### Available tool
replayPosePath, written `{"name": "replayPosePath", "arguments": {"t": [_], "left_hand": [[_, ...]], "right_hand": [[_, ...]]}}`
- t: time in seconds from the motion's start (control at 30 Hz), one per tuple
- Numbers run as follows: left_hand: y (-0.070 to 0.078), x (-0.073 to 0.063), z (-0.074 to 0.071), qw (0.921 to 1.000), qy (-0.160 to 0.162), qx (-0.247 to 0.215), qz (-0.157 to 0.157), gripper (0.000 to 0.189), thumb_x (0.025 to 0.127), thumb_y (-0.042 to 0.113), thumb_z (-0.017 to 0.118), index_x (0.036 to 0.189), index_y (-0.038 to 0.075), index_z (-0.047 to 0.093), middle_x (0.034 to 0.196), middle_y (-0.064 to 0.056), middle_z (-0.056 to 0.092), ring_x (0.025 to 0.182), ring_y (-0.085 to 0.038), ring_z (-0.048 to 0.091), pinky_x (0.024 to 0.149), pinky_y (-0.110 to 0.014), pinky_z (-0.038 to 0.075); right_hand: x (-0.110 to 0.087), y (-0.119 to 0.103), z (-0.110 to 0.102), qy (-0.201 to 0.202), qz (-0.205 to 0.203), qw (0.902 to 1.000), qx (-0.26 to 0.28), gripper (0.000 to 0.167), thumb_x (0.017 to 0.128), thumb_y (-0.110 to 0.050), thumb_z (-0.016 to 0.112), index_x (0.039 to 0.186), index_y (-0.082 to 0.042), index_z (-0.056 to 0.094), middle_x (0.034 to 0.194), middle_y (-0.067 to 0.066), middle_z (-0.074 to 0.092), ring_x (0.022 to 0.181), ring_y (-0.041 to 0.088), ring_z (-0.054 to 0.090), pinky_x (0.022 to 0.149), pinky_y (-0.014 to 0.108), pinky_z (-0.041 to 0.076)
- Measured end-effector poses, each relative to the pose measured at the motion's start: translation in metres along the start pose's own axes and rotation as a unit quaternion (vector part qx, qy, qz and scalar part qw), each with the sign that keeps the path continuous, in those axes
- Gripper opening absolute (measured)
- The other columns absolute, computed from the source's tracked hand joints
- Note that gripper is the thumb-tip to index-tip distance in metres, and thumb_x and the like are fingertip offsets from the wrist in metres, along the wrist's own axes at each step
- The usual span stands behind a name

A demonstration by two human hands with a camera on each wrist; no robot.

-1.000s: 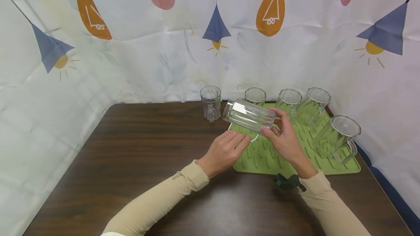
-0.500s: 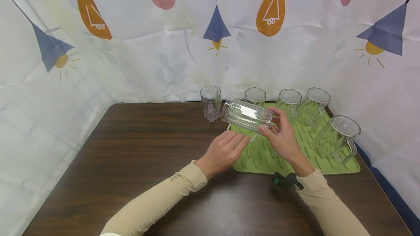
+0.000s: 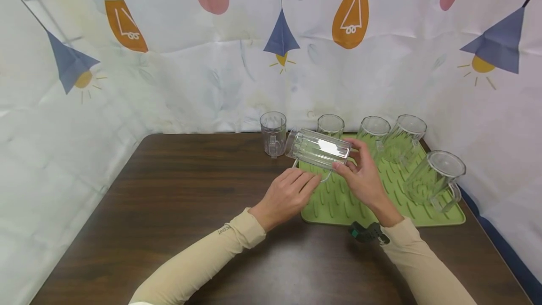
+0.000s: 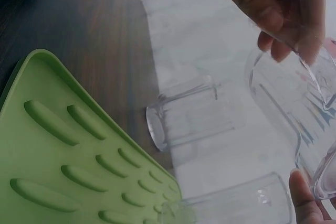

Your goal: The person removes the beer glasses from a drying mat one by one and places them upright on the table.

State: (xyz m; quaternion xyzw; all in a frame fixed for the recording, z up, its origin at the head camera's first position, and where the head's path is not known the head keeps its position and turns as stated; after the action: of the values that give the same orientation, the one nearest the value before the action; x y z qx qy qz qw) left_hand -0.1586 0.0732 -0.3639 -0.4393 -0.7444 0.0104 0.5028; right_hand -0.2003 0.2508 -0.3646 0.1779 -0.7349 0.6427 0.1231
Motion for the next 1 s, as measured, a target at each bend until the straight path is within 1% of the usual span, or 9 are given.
{"name": "replayPosePath", "arguments": {"t": [0.2, 0.3, 0.43, 0.53, 0.6, 0.67, 0.77, 0.93, 1.0], "left_hand": [[-0.009, 0.001, -0.007, 0.9992, 0.031, -0.003, -0.027, 0.021, 0.101, 0.010, 0.058, 0.110, 0.014, 0.077, 0.101, 0.005, 0.076, 0.096, -0.014, 0.070, 0.091, -0.026, 0.059], [-0.016, 0.002, -0.009, 0.9983, 0.038, -0.011, -0.044, 0.018, 0.100, 0.013, 0.063, 0.112, 0.012, 0.076, 0.105, 0.002, 0.076, 0.099, -0.016, 0.070, 0.093, -0.027, 0.059], [-0.028, 0.001, -0.012, 0.9947, 0.050, -0.033, -0.084, 0.027, 0.093, 0.025, 0.077, 0.115, 0.010, 0.074, 0.106, -0.001, 0.075, 0.101, -0.017, 0.069, 0.095, -0.028, 0.058], [-0.037, -0.001, -0.013, 0.9898, 0.056, -0.053, -0.120, 0.037, 0.090, 0.031, 0.082, 0.116, 0.008, 0.071, 0.107, -0.002, 0.073, 0.102, -0.018, 0.068, 0.095, -0.029, 0.058], [-0.042, -0.002, -0.012, 0.9856, 0.057, -0.071, -0.143, 0.040, 0.091, 0.033, 0.081, 0.118, 0.007, 0.069, 0.108, -0.003, 0.072, 0.102, -0.019, 0.067, 0.093, -0.029, 0.058], [-0.047, -0.004, -0.012, 0.9803, 0.058, -0.091, -0.165, 0.042, 0.092, 0.034, 0.080, 0.120, 0.006, 0.067, 0.109, -0.005, 0.071, 0.103, -0.020, 0.067, 0.091, -0.030, 0.058], [-0.053, -0.007, -0.011, 0.9686, 0.064, -0.132, -0.201, 0.046, 0.091, 0.033, 0.081, 0.122, 0.003, 0.064, 0.111, -0.008, 0.070, 0.102, -0.022, 0.067, 0.090, -0.031, 0.058], [-0.058, -0.015, -0.006, 0.9446, 0.067, -0.203, -0.249, 0.048, 0.090, 0.027, 0.082, 0.124, 0.000, 0.061, 0.116, -0.013, 0.068, 0.104, -0.024, 0.066, 0.093, -0.032, 0.058], [-0.060, -0.018, -0.003, 0.9322, 0.061, -0.234, -0.270, 0.048, 0.091, 0.025, 0.081, 0.125, -0.001, 0.060, 0.117, -0.013, 0.067, 0.106, -0.025, 0.066, 0.095, -0.033, 0.058]], "right_hand": [[0.002, 0.001, -0.001, 0.010, 0.006, 0.9999, -0.004, 0.055, 0.100, 0.006, 0.055, 0.150, -0.004, 0.035, 0.136, -0.007, 0.045, 0.121, 0.003, 0.056, 0.089, 0.011, 0.057], [0.004, -0.001, -0.002, 0.018, 0.009, 0.9998, -0.004, 0.054, 0.100, 0.005, 0.055, 0.150, -0.005, 0.036, 0.134, -0.007, 0.046, 0.121, 0.004, 0.055, 0.090, 0.012, 0.058], [0.005, -0.003, -0.005, 0.025, 0.009, 0.9996, 0.002, 0.054, 0.100, 0.005, 0.056, 0.149, -0.009, 0.038, 0.133, -0.006, 0.047, 0.120, 0.005, 0.056, 0.090, 0.012, 0.058], [0.005, -0.004, -0.007, 0.029, 0.008, 0.9995, 0.009, 0.053, 0.100, 0.005, 0.055, 0.148, -0.012, 0.040, 0.134, -0.005, 0.047, 0.121, 0.005, 0.055, 0.090, 0.012, 0.057], [0.006, -0.004, -0.008, 0.033, 0.007, 0.9994, 0.011, 0.053, 0.100, 0.005, 0.055, 0.148, -0.013, 0.040, 0.134, -0.005, 0.048, 0.123, 0.004, 0.055, 0.090, 0.011, 0.057], [0.007, -0.005, -0.009, 0.035, 0.006, 0.9993, 0.010, 0.053, 0.100, 0.004, 0.055, 0.148, -0.013, 0.040, 0.135, -0.006, 0.048, 0.125, 0.003, 0.055, 0.090, 0.011, 0.057], [0.009, -0.006, -0.009, 0.040, 0.005, 0.9991, 0.011, 0.053, 0.100, 0.003, 0.055, 0.148, -0.013, 0.041, 0.136, -0.006, 0.049, 0.126, 0.003, 0.054, 0.091, 0.011, 0.057], [0.011, -0.009, -0.008, 0.048, 0.002, 0.9988, 0.010, 0.053, 0.100, 0.002, 0.055, 0.149, -0.013, 0.040, 0.137, -0.006, 0.049, 0.129, 0.002, 0.053, 0.093, 0.010, 0.055], [0.012, -0.010, -0.007, 0.051, 0.003, 0.9987, 0.010, 0.053, 0.100, 0.001, 0.055, 0.149, -0.012, 0.040, 0.138, -0.006, 0.049, 0.130, 0.001, 0.052, 0.093, 0.009, 0.055]]}}
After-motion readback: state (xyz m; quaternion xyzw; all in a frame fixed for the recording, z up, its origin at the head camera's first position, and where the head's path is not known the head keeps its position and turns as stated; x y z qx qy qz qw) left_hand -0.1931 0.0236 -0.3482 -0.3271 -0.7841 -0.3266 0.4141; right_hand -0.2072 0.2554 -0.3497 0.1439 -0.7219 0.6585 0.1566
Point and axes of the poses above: each hand's wrist, its own x-axis towards the middle knuckle, its own z-axis out of the palm, y = z × x, the point moved 6 cm from there along x, towards the middle knuckle
